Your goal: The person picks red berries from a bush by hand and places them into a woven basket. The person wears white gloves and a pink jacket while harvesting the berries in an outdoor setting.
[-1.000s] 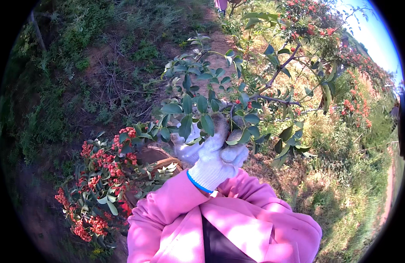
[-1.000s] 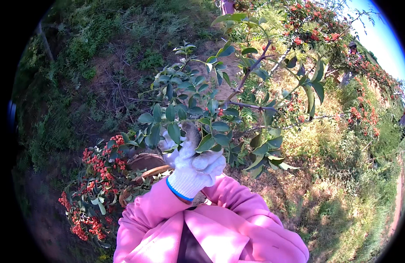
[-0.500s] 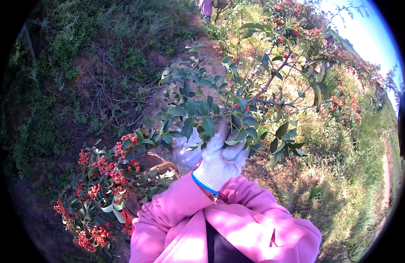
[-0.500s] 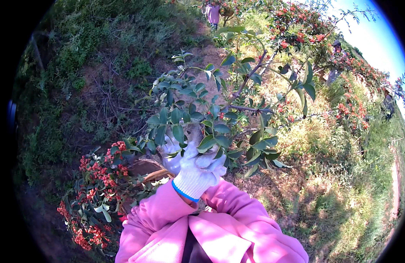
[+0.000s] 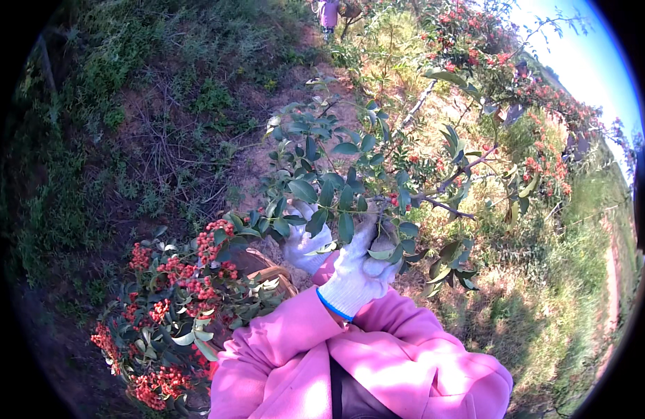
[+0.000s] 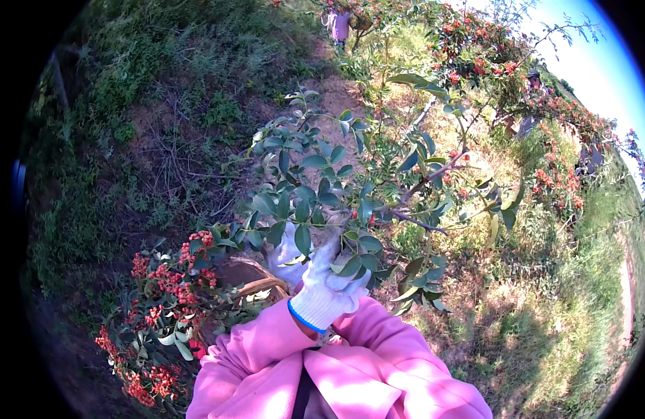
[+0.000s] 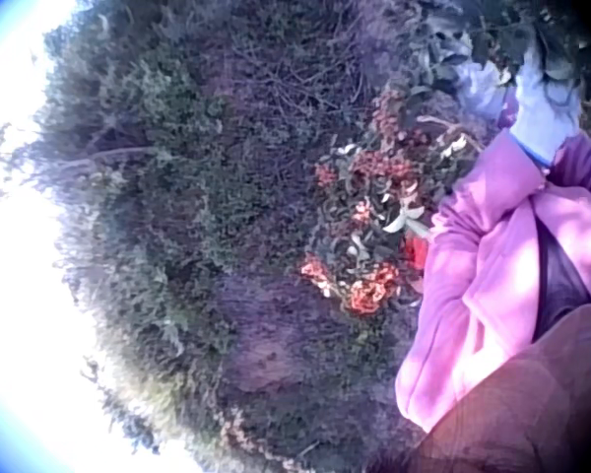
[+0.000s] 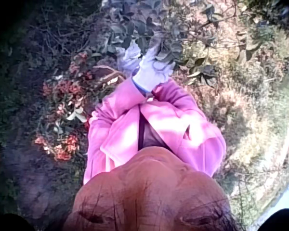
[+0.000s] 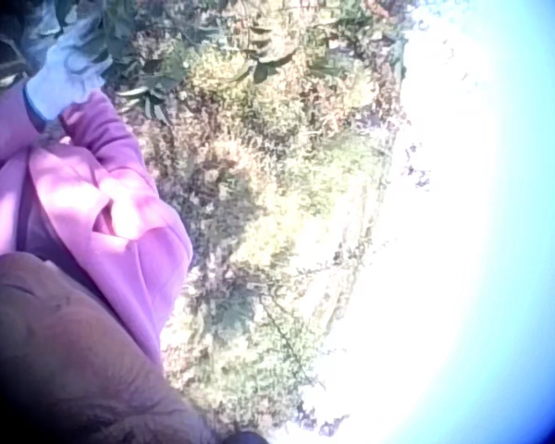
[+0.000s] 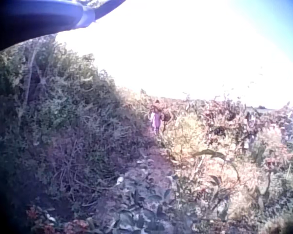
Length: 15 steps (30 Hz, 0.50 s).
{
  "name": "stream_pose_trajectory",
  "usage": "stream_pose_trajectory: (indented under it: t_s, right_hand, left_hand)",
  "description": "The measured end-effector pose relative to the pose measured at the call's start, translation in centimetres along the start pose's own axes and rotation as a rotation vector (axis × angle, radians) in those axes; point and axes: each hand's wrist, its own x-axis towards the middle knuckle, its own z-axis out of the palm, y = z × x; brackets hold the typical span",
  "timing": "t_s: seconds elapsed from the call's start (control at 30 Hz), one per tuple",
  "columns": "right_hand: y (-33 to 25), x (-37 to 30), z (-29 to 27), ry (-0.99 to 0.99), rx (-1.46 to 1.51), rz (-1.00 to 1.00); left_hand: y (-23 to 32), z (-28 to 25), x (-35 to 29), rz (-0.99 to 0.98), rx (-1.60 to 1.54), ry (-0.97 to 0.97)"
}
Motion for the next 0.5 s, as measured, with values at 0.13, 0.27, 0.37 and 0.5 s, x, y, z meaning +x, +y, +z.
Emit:
stream_pose_trajectory:
  t_s: [0.13, 0.27, 0.37, 0.5]
  right_hand:
    - [-0.4, -0.8, 0.2, 0.035, 0.081, 0.128]
    - [-1.1, 0.5, -1.3, 0.018, 0.093, 0.078]
    - [-0.5, 0.1, -1.1, -0.038, -0.038, 0.008]
    - [0.0, 0.5, -1.4, 0.013, -0.047, -0.071]
  left_hand:
    - [0.3, -4.0, 2.4, -0.084, 0.081, -0.242]
    - [0.3, -6.1, 4.7, -0.237, 0.056, -0.1]
    - [0.5, -5.2, 4.4, -0.384, 0.263, -0.287]
    - [-0.9, -1.4, 3.4, -0.313, 0.2, -0.447]
